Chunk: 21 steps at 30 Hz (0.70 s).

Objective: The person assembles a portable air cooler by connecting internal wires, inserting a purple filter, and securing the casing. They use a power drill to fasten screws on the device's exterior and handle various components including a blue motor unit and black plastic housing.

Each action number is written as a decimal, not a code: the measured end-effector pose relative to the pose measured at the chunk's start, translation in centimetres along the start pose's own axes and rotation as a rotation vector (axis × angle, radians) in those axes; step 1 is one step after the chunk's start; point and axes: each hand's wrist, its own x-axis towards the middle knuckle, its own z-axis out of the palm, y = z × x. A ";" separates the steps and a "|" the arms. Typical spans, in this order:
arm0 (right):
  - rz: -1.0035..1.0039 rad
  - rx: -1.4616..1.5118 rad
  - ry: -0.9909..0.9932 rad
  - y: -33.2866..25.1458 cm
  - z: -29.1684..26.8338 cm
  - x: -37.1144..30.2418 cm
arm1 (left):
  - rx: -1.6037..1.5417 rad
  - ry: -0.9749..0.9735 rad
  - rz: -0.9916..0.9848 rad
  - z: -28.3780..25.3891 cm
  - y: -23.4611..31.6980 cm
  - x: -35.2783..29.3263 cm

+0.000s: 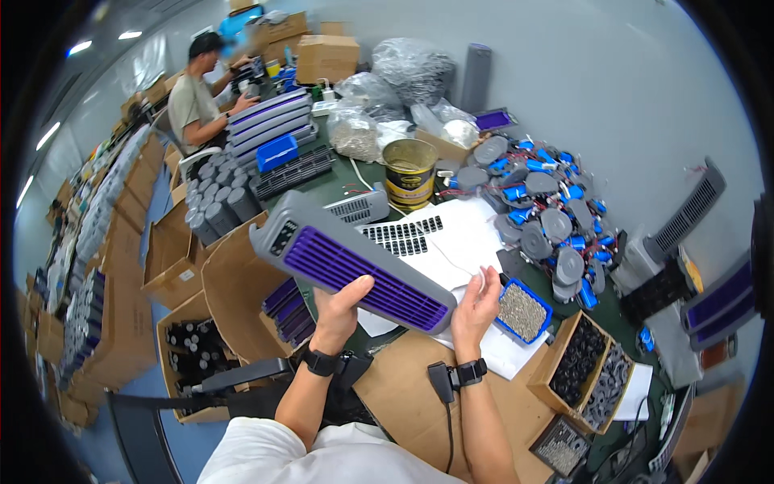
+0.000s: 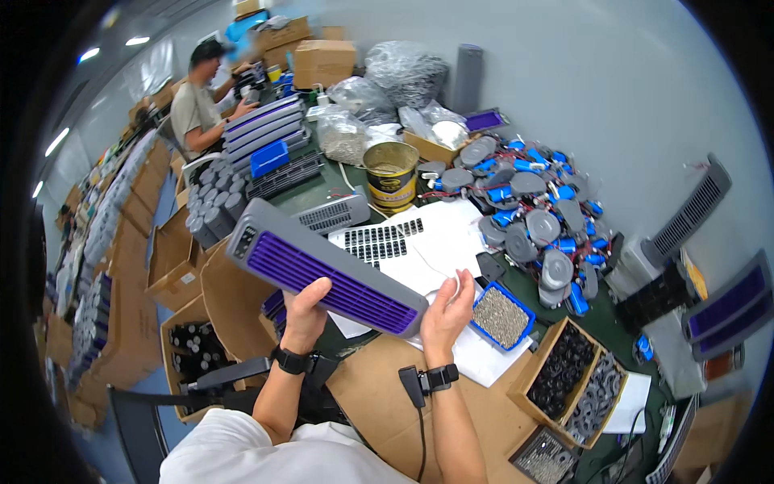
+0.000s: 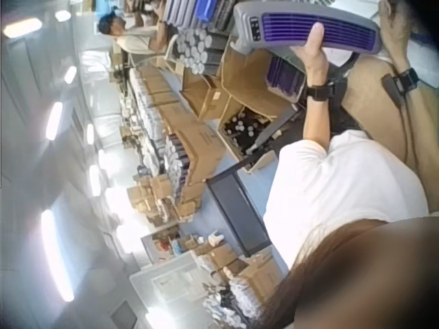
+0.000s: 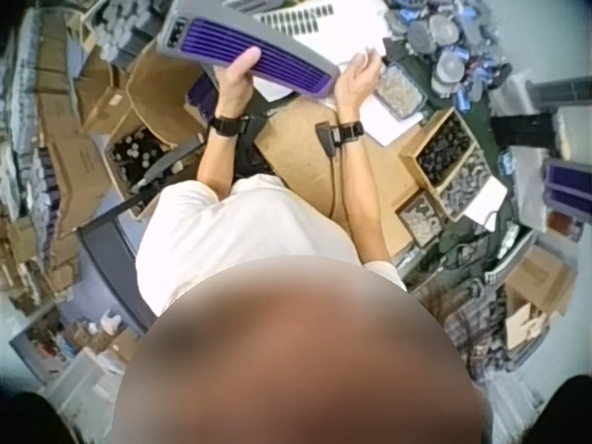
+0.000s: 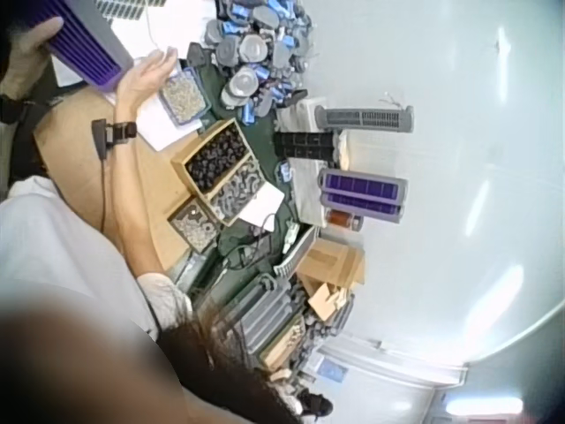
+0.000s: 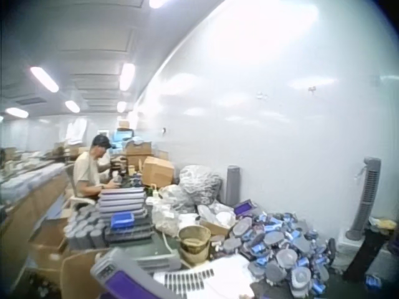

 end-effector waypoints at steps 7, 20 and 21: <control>0.469 0.462 -0.634 -5.5 -2.6 0.9 | -0.112 -0.104 -0.023 -2.7 1.1 0.3; 0.749 0.801 -0.388 -8.4 -13.8 -6.2 | -0.207 -0.429 -0.350 1.9 -0.3 -3.4; 0.759 0.800 -0.339 -8.4 -14.8 -6.9 | -0.156 -0.452 -0.397 2.1 -0.6 -4.0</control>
